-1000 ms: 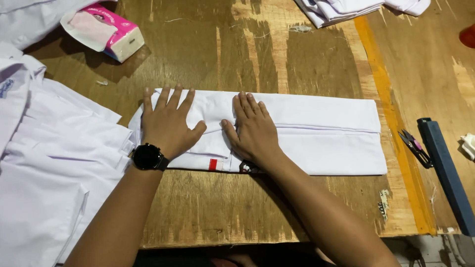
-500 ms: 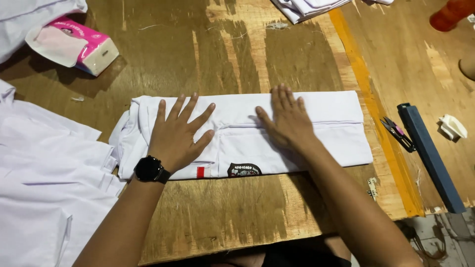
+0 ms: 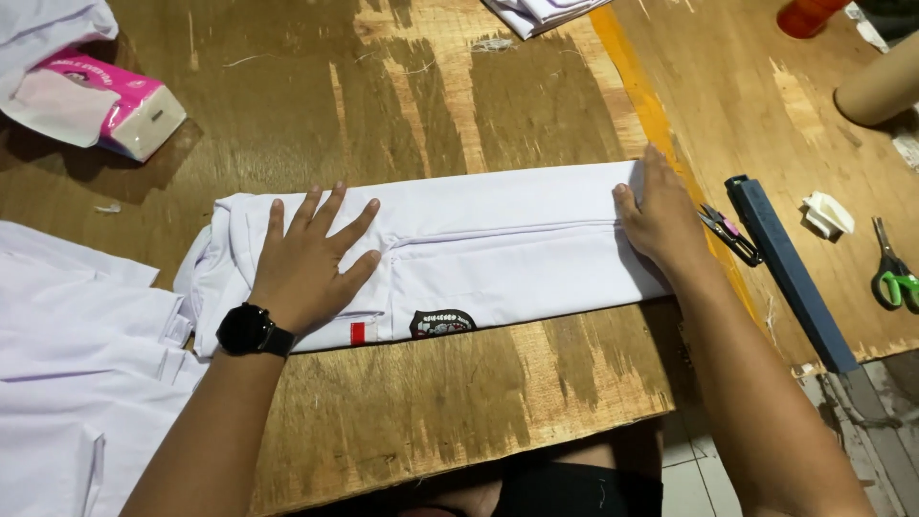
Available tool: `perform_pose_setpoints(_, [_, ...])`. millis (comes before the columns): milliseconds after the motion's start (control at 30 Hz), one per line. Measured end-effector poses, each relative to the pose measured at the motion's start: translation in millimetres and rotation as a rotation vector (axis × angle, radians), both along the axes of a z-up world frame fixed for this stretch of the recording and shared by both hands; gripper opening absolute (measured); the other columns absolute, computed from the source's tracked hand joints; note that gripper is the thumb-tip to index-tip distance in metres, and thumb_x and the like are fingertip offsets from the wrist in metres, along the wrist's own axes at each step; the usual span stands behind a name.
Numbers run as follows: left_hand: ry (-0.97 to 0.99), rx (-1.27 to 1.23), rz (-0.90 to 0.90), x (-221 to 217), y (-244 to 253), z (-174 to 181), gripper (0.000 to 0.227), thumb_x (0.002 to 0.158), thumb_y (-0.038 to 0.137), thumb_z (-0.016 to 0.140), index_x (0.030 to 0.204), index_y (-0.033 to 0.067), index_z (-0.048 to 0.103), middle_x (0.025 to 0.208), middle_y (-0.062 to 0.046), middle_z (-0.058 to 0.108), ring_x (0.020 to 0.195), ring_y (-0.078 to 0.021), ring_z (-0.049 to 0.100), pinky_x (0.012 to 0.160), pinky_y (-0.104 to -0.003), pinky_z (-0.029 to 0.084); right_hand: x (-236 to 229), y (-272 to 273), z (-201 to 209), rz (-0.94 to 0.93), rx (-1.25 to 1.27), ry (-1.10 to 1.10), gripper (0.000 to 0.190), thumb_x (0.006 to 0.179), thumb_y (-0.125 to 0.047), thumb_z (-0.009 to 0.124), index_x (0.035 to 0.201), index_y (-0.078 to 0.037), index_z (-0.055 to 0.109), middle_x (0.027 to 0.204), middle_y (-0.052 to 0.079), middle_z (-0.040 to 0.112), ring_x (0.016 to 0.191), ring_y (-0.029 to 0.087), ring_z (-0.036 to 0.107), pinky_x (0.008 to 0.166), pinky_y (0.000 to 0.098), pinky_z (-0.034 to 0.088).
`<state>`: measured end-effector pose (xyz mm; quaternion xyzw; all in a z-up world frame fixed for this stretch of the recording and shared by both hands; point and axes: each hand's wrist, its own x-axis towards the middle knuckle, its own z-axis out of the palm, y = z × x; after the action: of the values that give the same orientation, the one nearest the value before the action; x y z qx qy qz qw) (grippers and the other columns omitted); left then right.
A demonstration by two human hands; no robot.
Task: Neatly folding a white collared school uniform shirt on a wooden workbench in a factory setting.
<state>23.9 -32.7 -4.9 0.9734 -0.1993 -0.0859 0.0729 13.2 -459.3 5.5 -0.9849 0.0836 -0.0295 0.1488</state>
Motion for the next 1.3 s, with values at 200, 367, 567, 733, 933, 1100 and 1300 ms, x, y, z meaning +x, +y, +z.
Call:
perform_pose_setpoints(200, [-0.060, -0.157, -0.158, -15, -47, 14, 0.067, 0.099, 0.061, 0.033, 0.160, 0.0325, 0.038, 0.164, -0.016, 0.034, 0.155, -0.0387, 0.022, 0.122, -0.065, 0.003, -12, -23, 6, -0.366, -0.019, 0.140, 0.068, 0.090, -0.062, 0.075, 0.113, 0.001, 0.077, 0.100, 0.025, 0.075, 0.094, 0.045, 0.074, 0.068, 0.0488, 0.059])
perform_pose_setpoints(367, [-0.016, -0.014, -0.192, -19, -53, 6, 0.081, 0.092, 0.082, 0.032, 0.162, 0.0395, 0.028, 0.168, -0.011, 0.024, 0.157, -0.0390, 0.012, 0.117, -0.074, -0.001, -12, 5, 41, -0.373, 0.014, 0.317, 0.064, 0.092, -0.048, 0.075, 0.125, 0.007, 0.072, 0.109, 0.034, 0.074, 0.105, 0.047, 0.072, 0.079, 0.0540, 0.057])
perform_pose_setpoints(567, [0.051, -0.008, -0.193, -22, -73, 22, 0.066, 0.099, 0.066, 0.028, 0.162, 0.0433, 0.025, 0.167, -0.010, 0.025, 0.156, -0.0396, 0.014, 0.111, -0.083, 0.003, -3, -9, 17, -0.332, 0.004, 0.268, 0.064, 0.089, -0.050, 0.075, 0.128, 0.001, 0.071, 0.114, 0.028, 0.073, 0.115, 0.045, 0.068, 0.089, 0.0559, 0.054])
perform_pose_setpoints(733, [0.027, -0.043, -0.221, -24, -80, 2, 0.055, 0.106, 0.054, 0.020, 0.160, 0.0452, 0.026, 0.168, -0.002, 0.024, 0.157, -0.0327, 0.011, 0.108, -0.085, -0.005, -28, 6, 52, -0.427, 0.337, 0.255, 0.076, 0.087, -0.048, 0.077, 0.139, 0.005, 0.060, 0.127, 0.030, 0.066, 0.114, 0.042, 0.067, 0.084, 0.0565, 0.055])
perform_pose_setpoints(933, [-0.015, -0.063, -0.206, -23, -81, -2, 0.054, 0.106, 0.054, 0.021, 0.160, 0.0471, 0.027, 0.168, 0.001, 0.026, 0.157, -0.0300, 0.012, 0.109, -0.084, -0.007, -25, 10, 52, -0.375, 0.258, 0.336, 0.066, 0.087, -0.044, 0.078, 0.131, 0.004, 0.069, 0.117, 0.028, 0.072, 0.108, 0.043, 0.071, 0.082, 0.0560, 0.057])
perform_pose_setpoints(1100, [-0.024, -0.068, -0.213, -23, -81, -4, 0.054, 0.106, 0.053, 0.023, 0.159, 0.0458, 0.029, 0.167, 0.000, 0.028, 0.157, -0.0309, 0.012, 0.108, -0.085, -0.006, -22, -2, 51, -0.360, 0.751, 0.241, 0.051, 0.091, -0.022, 0.073, 0.134, 0.002, 0.059, 0.105, 0.022, 0.067, 0.086, 0.034, 0.071, 0.067, 0.0520, 0.057])
perform_pose_setpoints(1300, [-0.012, -0.026, -0.213, -25, -83, 2, 0.055, 0.105, 0.050, 0.022, 0.160, 0.0452, 0.025, 0.167, -0.001, 0.028, 0.157, -0.0319, 0.012, 0.107, -0.086, -0.004, -15, -74, -6, -0.433, 1.139, 0.386, 0.052, 0.093, -0.047, 0.073, 0.116, 0.000, 0.065, 0.096, 0.013, 0.071, 0.069, 0.025, 0.073, 0.056, 0.0390, 0.061])
